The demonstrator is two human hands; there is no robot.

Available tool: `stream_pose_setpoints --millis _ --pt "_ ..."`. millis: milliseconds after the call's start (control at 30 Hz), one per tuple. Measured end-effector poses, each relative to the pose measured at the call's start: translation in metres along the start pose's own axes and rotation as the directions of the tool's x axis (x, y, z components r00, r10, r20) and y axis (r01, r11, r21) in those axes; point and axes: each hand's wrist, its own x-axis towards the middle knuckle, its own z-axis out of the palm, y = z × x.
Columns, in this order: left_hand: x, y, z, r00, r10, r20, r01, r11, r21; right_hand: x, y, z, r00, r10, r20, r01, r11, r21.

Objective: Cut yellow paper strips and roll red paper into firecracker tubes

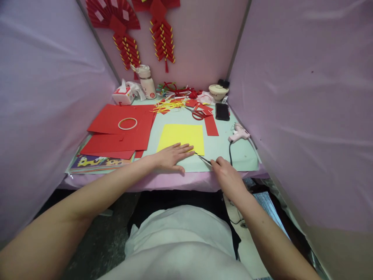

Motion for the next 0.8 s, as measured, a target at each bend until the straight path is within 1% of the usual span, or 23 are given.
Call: stream_pose_setpoints --millis 133,300,533,667,800 --pt "0.000 0.002 -0.001 1.000 -0.006 -0.005 0.006 1.000 -0.007 0.005 -0.012 -0.005 0.998 0.041 0.040 -0.039 0.998 -0.047" --pt "-0.001 0.003 -0.003 1.000 -0.017 0.001 0.017 1.000 -0.006 0.002 -0.014 -0.010 0.997 0.027 0.069 -0.026 1.000 -0.016" --pt "0.000 0.002 -0.001 1.000 -0.016 -0.005 0.016 1.000 -0.013 0.010 -0.023 -0.018 0.993 0.049 0.111 -0.050 0.999 0.009" --pt "0.000 0.002 -0.001 1.000 -0.011 -0.007 0.010 1.000 -0.018 0.008 -0.019 -0.017 0.997 0.018 0.070 -0.021 0.999 0.041" --pt "0.000 0.003 -0.002 1.000 -0.017 -0.004 0.017 1.000 -0.019 0.010 -0.010 -0.004 1.000 0.015 -0.024 -0.014 0.998 0.053"
